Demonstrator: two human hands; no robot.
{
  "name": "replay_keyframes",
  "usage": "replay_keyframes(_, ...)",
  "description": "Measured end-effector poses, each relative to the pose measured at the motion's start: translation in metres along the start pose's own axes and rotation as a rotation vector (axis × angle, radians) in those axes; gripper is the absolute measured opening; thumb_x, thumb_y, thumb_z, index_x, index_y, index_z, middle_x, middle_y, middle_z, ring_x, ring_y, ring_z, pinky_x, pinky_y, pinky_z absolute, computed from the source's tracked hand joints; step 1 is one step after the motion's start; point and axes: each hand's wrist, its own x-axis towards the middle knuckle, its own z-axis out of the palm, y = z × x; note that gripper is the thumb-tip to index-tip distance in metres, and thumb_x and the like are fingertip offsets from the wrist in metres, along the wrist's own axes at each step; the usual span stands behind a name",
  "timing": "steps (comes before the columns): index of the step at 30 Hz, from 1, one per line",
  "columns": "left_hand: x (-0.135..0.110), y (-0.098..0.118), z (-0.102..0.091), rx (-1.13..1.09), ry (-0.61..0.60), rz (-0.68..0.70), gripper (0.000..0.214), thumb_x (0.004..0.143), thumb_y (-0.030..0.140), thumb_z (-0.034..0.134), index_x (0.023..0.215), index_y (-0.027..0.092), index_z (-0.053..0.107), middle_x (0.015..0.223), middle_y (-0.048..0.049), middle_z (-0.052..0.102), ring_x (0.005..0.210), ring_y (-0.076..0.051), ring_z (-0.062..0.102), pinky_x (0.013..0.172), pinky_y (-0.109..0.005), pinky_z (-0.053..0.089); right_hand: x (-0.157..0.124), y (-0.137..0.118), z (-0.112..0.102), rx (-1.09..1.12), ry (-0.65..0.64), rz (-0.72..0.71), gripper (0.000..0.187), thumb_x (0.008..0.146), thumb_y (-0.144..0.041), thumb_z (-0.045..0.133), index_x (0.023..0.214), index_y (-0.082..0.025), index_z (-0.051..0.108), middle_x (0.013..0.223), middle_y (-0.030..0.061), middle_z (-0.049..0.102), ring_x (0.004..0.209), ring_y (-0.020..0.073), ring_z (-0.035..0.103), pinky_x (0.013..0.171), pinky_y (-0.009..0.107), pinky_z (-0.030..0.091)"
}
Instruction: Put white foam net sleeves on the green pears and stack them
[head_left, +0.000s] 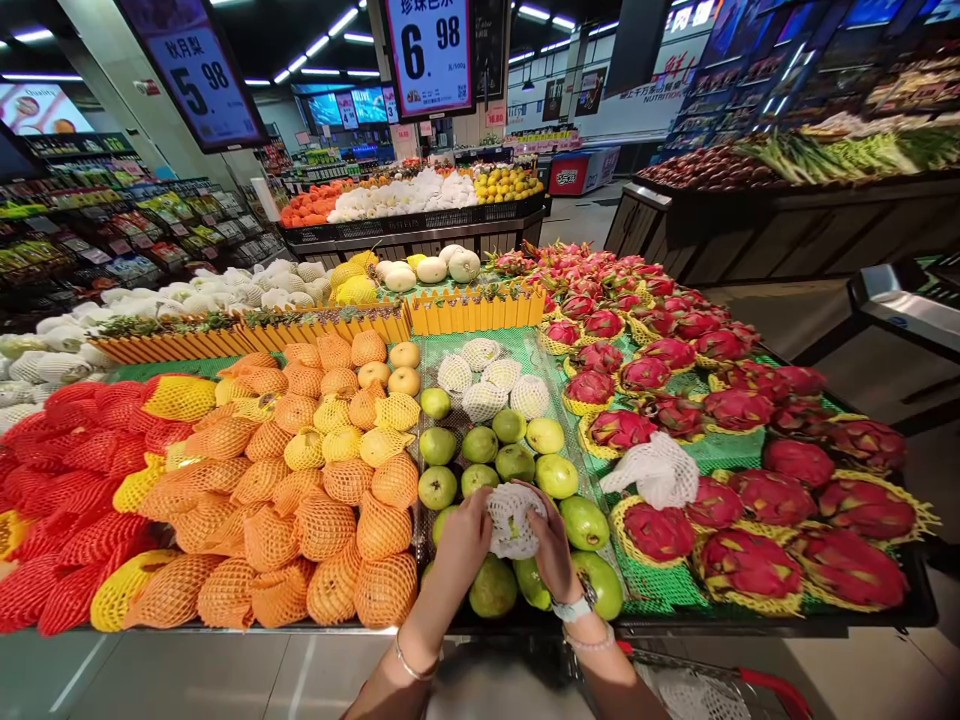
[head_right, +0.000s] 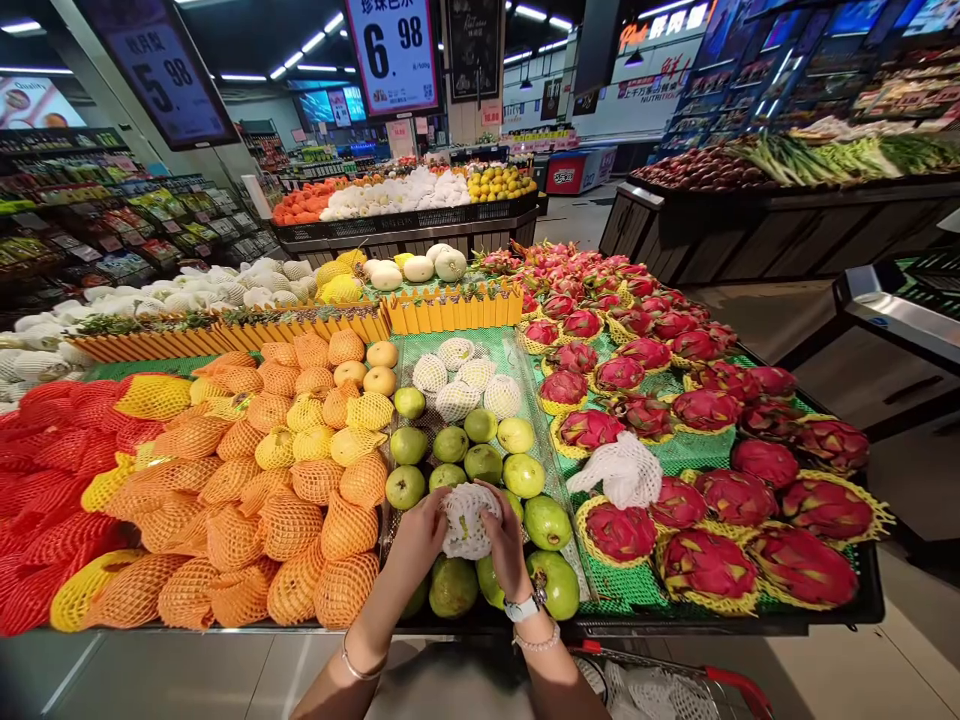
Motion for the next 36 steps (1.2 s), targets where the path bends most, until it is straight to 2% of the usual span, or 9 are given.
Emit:
replay_keyframes(4,0.005,-0.003,0.004,-0.045,-0.009,0.016,0.03,0.09,0.017,0.043,0.114,0.018,0.061,0.111,-0.0143,0.068,0.093,-0.027,0.066,0.084,-0.039,0.05,-0.002,-0.004,0.002,0.216,0.069,0.076,0.031,0.091,-0.053,0.053,0.118,-0.043,0.065,0.128,-0.0005,0.067,0.126,0.0302,0.059,0.11,0.045,0.046)
replay_keyframes(9,0.015,-0.018,0.006,-0.172,0.01,-0.004,0.031,0.098,0.039,0.037,0.077,0.022,0.052,0.071,-0.001,0.058,0.069,-0.02,0.057,0.068,-0.031,0.049,-0.003,-0.004,0.005,0.304,0.094,0.106,0.036,0.088,-0.06,0.054,0.111,-0.037,0.068,0.125,0.0029,0.069,0.126,0.0303,0.059,0.111,0.048,0.045)
replay_keyframes(18,0.027,-0.024,0.011,-0.293,0.028,-0.068,0.022,0.094,0.036,0.045,0.078,0.023,0.053,0.075,-0.0007,0.063,0.074,-0.019,0.06,0.072,-0.03,0.052,-0.004,-0.008,0.014,0.335,0.065,0.147,0.062,0.088,-0.073,0.036,0.122,-0.029,0.065,0.122,0.0086,0.071,0.127,0.0301,0.059,0.107,0.048,0.049)
replay_keyframes(22,0.016,-0.017,0.017,-0.285,0.082,-0.088,0.026,0.093,0.028,0.042,0.11,0.021,0.062,0.092,-0.0066,0.074,0.084,-0.024,0.067,0.08,-0.035,0.055,-0.003,-0.012,0.016,0.345,0.08,0.157,0.069,0.09,-0.073,0.024,0.133,-0.032,0.058,0.112,0.008,0.074,0.126,0.0294,0.06,0.104,0.051,0.051)
replay_keyframes(25,0.002,-0.014,0.021,-0.286,0.097,-0.039,0.047,0.091,0.02,0.042,0.137,0.02,0.053,0.115,-0.0098,0.074,0.102,-0.027,0.068,0.093,-0.042,0.054,-0.002,-0.011,0.013,0.397,0.062,0.18,0.063,0.091,-0.07,0.027,0.133,-0.035,0.058,0.113,0.0064,0.074,0.124,0.0292,0.061,0.099,0.051,0.054)
replay_keyframes(28,-0.007,-0.012,0.025,-0.304,0.09,0.051,0.046,0.091,0.018,0.043,0.135,0.022,0.058,0.131,-0.0103,0.068,0.122,-0.03,0.062,0.109,-0.045,0.045,0.0,-0.011,0.01,0.467,0.058,0.252,0.06,0.09,-0.071,0.031,0.126,-0.034,0.062,0.112,0.0075,0.075,0.114,0.0307,0.066,0.088,0.05,0.058)
replay_keyframes(31,-0.011,-0.014,0.029,-0.316,0.069,0.05,0.043,0.096,0.025,0.04,0.134,0.023,0.06,0.131,-0.0108,0.067,0.123,-0.03,0.062,0.108,-0.041,0.048,0.002,-0.013,0.006,0.461,0.07,0.27,0.061,0.086,-0.076,0.037,0.121,-0.033,0.065,0.107,0.0096,0.076,0.102,0.033,0.07,0.084,0.052,0.058)
replay_keyframes(33,-0.013,-0.018,0.032,-0.287,0.072,0.07,0.045,0.097,0.025,0.038,0.138,0.023,0.055,0.135,-0.012,0.063,0.126,-0.03,0.059,0.109,-0.04,0.047,0.005,-0.018,0.004,0.408,0.037,0.245,0.066,0.085,-0.078,0.035,0.124,-0.033,0.062,0.108,0.0101,0.076,0.102,0.0338,0.07,0.083,0.053,0.058)
replay_keyframes(36,-0.017,-0.029,0.035,-0.243,0.087,0.172,0.062,0.089,0.021,0.051,0.15,0.02,0.037,0.151,-0.0146,0.047,0.143,-0.031,0.041,0.121,-0.048,0.031,0.008,-0.029,0.0,0.322,-0.004,0.209,0.071,0.089,-0.077,0.025,0.131,-0.031,0.057,0.109,0.0099,0.076,0.107,0.032,0.07,0.08,0.05,0.06)
